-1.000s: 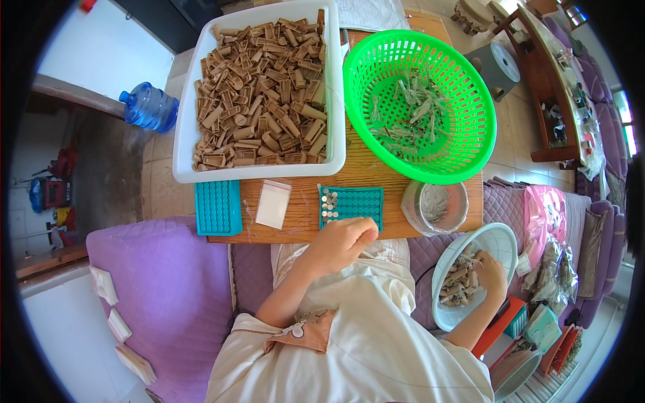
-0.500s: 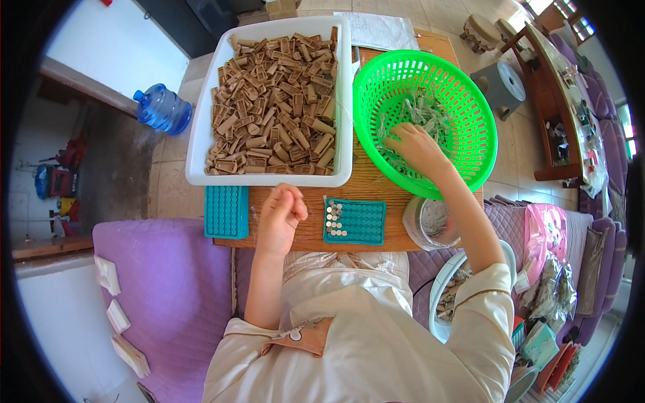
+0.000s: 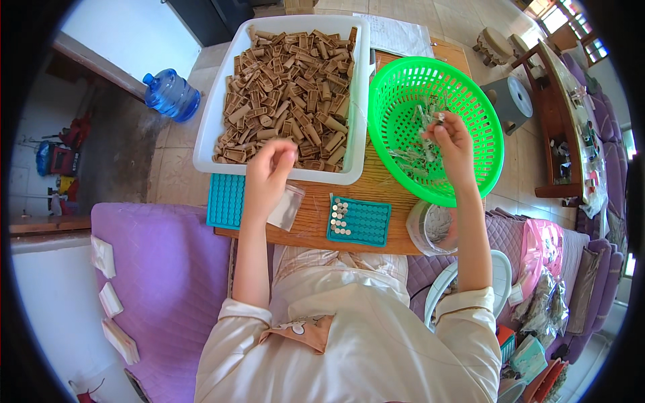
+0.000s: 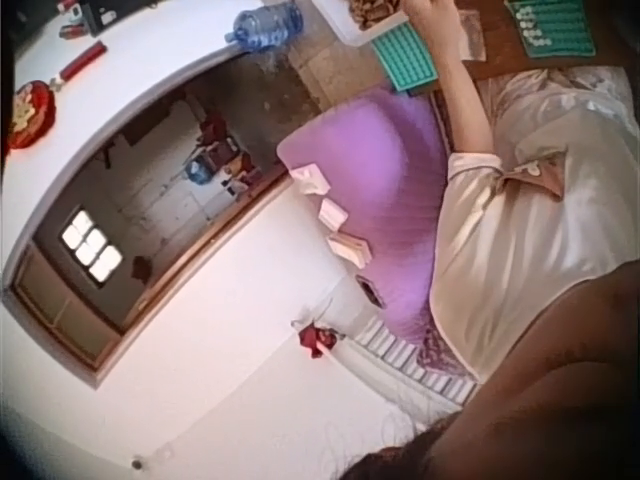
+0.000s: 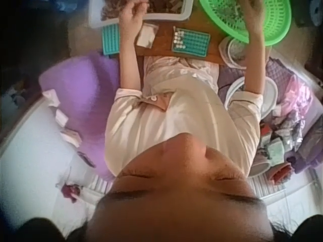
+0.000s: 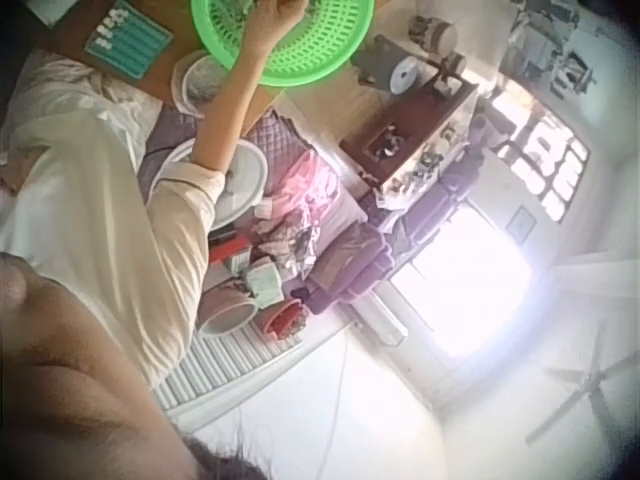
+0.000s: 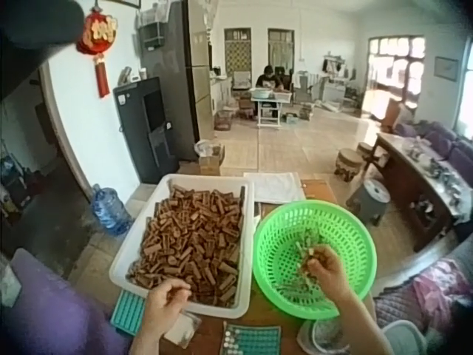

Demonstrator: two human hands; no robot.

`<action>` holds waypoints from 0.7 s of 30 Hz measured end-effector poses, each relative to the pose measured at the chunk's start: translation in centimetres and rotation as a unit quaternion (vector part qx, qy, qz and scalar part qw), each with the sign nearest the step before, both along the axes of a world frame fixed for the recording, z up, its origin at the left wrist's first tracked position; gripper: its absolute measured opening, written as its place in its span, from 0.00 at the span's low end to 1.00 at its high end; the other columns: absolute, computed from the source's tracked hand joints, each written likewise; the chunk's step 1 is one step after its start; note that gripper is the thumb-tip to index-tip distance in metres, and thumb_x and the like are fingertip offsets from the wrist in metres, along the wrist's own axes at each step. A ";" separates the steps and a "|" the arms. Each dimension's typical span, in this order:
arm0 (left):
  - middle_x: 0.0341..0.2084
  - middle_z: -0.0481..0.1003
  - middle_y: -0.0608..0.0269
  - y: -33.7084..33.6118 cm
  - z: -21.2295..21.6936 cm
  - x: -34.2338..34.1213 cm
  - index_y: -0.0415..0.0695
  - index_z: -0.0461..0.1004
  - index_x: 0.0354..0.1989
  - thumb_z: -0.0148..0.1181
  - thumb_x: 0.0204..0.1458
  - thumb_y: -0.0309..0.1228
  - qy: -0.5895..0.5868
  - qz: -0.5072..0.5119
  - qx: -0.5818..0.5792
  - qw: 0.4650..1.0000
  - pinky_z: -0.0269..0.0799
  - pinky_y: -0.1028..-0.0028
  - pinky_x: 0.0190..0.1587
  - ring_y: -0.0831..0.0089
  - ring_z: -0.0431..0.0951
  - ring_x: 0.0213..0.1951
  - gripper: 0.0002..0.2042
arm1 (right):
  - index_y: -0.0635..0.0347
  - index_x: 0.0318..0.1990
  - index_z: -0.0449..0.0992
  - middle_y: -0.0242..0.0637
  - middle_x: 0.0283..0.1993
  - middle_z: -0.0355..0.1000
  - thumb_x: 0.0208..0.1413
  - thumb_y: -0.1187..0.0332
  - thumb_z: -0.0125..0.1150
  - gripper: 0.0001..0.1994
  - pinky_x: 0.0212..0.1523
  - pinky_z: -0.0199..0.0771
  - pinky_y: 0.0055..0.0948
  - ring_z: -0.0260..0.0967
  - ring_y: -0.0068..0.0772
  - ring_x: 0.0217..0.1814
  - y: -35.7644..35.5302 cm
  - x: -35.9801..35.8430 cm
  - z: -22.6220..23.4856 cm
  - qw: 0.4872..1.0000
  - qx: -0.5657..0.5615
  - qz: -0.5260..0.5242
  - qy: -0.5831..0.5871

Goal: The person assembles small brown components and white plastic parts by hand, inserting one piece into another.

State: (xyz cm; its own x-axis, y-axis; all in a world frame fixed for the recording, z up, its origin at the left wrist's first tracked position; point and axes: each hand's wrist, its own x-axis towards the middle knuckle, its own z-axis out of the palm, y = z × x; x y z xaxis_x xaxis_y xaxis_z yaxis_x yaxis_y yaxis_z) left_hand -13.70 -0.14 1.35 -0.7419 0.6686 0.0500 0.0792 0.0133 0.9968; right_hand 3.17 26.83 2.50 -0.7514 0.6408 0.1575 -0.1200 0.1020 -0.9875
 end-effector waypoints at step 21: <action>0.21 0.69 0.64 4.3 1.5 -2.2 0.45 0.60 0.49 0.49 0.52 0.33 0.065 -0.072 -0.109 0.989 0.67 0.74 0.33 0.74 0.72 0.28 0.16 | 0.60 0.32 0.71 0.35 0.27 0.71 0.35 0.73 0.66 0.13 0.25 0.66 0.28 0.67 0.32 0.23 -12.3 4.6 4.4 0.893 0.442 -0.064 -0.057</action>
